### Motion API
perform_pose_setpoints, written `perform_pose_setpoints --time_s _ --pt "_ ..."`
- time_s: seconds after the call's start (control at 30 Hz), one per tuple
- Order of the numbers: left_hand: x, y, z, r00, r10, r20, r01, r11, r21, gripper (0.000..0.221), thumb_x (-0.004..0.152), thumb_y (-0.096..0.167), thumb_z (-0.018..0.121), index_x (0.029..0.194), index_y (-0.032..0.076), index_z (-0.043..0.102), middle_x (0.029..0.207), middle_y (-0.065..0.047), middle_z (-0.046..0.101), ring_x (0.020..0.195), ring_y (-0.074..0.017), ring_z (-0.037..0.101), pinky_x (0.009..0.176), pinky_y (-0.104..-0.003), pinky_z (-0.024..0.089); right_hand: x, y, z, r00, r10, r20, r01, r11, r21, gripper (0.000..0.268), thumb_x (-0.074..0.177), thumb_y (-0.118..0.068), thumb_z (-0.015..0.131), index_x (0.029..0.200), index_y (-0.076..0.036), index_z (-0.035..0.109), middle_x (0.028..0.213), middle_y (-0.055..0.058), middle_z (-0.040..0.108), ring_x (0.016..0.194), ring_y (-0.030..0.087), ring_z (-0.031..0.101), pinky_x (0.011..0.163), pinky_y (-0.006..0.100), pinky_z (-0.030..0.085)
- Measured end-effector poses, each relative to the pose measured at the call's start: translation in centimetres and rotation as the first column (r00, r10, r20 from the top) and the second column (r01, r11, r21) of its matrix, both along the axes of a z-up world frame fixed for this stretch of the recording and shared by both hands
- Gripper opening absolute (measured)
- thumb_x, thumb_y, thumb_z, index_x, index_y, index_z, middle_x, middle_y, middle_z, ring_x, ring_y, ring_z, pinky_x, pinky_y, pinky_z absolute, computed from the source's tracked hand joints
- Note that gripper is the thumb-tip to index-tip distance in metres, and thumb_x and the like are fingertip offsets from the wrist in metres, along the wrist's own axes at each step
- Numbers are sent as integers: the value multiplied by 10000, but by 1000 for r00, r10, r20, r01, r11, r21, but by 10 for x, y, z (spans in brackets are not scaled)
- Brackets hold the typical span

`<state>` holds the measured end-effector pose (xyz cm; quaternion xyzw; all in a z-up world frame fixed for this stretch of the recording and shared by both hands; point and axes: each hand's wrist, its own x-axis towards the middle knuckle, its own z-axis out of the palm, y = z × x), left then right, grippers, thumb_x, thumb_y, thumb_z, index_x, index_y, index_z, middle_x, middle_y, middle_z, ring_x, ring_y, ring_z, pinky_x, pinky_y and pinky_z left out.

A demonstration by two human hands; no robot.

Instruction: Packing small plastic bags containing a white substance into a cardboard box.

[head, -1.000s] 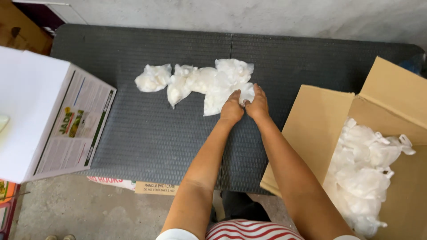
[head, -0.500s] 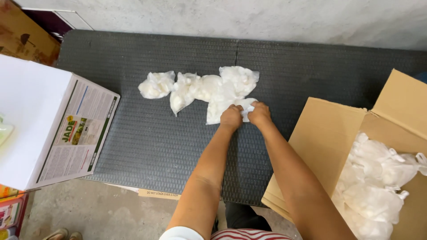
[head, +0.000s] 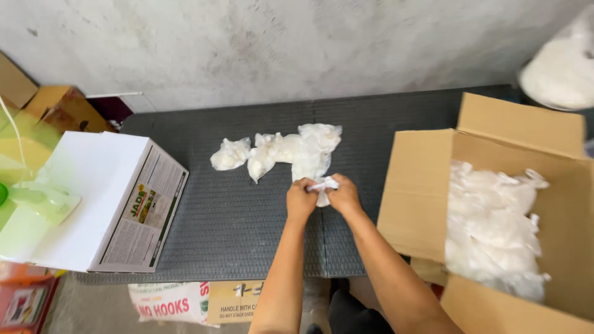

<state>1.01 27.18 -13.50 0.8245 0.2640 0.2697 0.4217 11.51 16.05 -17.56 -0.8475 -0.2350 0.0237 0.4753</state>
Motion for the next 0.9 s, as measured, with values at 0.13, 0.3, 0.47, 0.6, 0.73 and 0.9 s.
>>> perform_pose_setpoints --time_s 0.13,0.3,0.47,0.6,0.73,0.9 --pt "-49 -28 34 981 -30 190 29 1000 12 153 741 100 772 889 62 755 866 -136 728 769 -270 715 735 -382 569 -60 -32 57 996 -10 84 7 999 36 298 774 -116 782 1051 -32 713 1036 189 725 988 350 699 852 406 549" --pt "-98 -71 82 979 -59 194 107 963 -247 108 767 51 773 870 35 745 784 -75 697 685 -145 651 651 -301 544 -128 -84 119 997 -48 68 37 986 161 243 778 -58 752 1015 -42 701 973 147 690 871 317 703 759 392 555" --pt "-111 -114 118 957 -183 226 233 947 -221 104 764 34 774 862 19 743 787 -58 700 686 -124 649 642 -287 537 -153 -139 151 987 -116 113 94 979 182 219 799 -52 731 1014 -37 696 974 147 680 843 311 712 731 384 569" --pt "-106 -144 131 920 -311 239 361 909 -208 98 780 -4 743 876 18 738 779 -45 705 674 -96 663 622 -264 538 -159 -177 159 951 -188 247 142 971 192 196 823 -29 724 1016 -18 692 967 161 671 865 320 686 761 392 556" --pt "-89 -178 151 855 -419 307 488 849 -201 79 808 -24 736 880 7 732 793 -39 674 686 -88 637 626 -250 520 -162 -214 187 948 -271 168 226 943 245 179 832 -24 711 1006 -13 671 978 153 663 864 297 690 754 373 561" --pt "-52 -231 179 837 -483 258 527 838 -139 70 796 -22 759 856 10 739 790 -35 663 656 -92 609 603 -252 484 -123 -266 191 943 -314 109 267 911 316 181 825 4 693 1003 -17 665 976 129 653 843 249 688 738 338 558"
